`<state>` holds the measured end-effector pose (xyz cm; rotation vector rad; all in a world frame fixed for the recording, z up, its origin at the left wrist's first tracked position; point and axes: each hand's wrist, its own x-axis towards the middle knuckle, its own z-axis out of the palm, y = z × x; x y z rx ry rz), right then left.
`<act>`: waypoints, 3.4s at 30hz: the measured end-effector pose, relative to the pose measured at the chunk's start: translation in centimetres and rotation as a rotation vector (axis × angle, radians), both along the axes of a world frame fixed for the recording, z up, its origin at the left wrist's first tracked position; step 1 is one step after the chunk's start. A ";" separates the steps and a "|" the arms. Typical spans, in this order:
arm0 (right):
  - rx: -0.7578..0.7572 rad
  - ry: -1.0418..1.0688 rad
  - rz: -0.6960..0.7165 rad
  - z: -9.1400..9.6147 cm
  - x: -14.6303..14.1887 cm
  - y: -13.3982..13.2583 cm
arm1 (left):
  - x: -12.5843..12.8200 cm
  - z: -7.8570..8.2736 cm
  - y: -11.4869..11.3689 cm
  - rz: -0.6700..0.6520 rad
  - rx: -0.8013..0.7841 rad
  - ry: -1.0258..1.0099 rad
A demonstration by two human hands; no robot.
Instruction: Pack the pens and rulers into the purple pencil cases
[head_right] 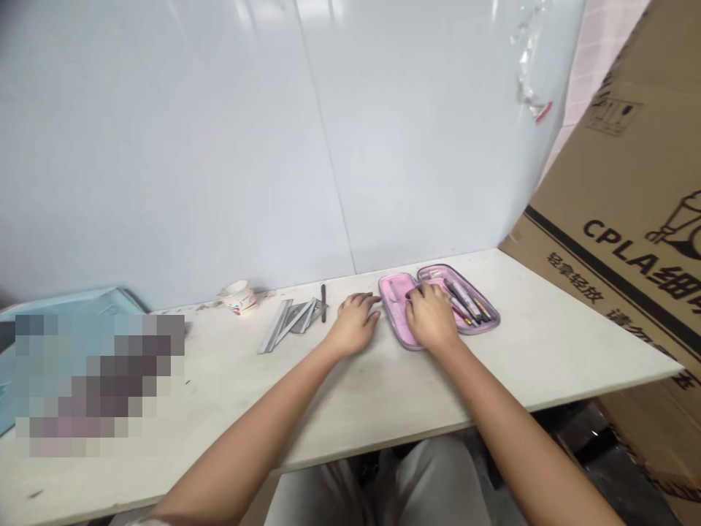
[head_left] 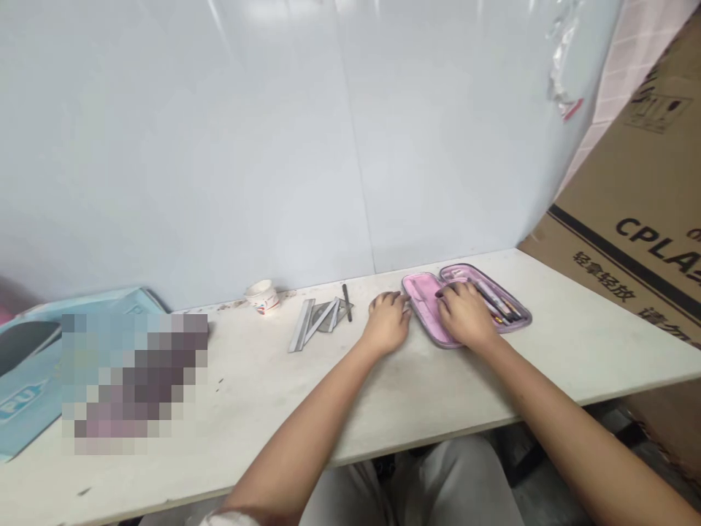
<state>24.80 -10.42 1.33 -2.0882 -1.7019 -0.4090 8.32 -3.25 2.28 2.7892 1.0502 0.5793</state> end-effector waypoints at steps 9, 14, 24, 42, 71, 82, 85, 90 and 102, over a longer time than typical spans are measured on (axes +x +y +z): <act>-0.204 -0.048 0.269 0.4 -12.3 7.1 | -11.2 -2.2 2.7 0.256 -0.052 -0.045; -0.269 -0.082 0.220 -0.8 -15.6 9.7 | -12.5 -3.1 2.3 0.234 -0.084 -0.116; -0.173 -0.065 0.071 0.1 -11.4 7.0 | -11.4 -2.4 1.3 0.127 -0.091 -0.163; -0.087 -0.183 -0.105 -0.8 5.0 -3.9 | 9.2 -1.8 -3.6 -0.405 -0.027 -0.043; -0.317 0.130 0.426 0.7 -18.8 9.1 | -16.8 -1.5 6.5 0.414 -0.251 -0.543; -0.391 -0.112 0.411 -0.8 -21.7 10.0 | -18.2 -2.6 6.9 0.322 -0.468 -0.455; -0.405 -0.126 0.400 -0.7 -20.2 9.4 | -18.2 -2.4 7.0 0.327 -0.498 -0.474; -0.402 -0.126 0.310 -0.3 -19.1 8.8 | -15.1 -1.4 6.1 0.352 -0.555 -0.577; -0.387 -0.231 0.448 -0.8 -20.5 7.4 | -11.3 -1.9 5.4 0.602 -0.564 -0.685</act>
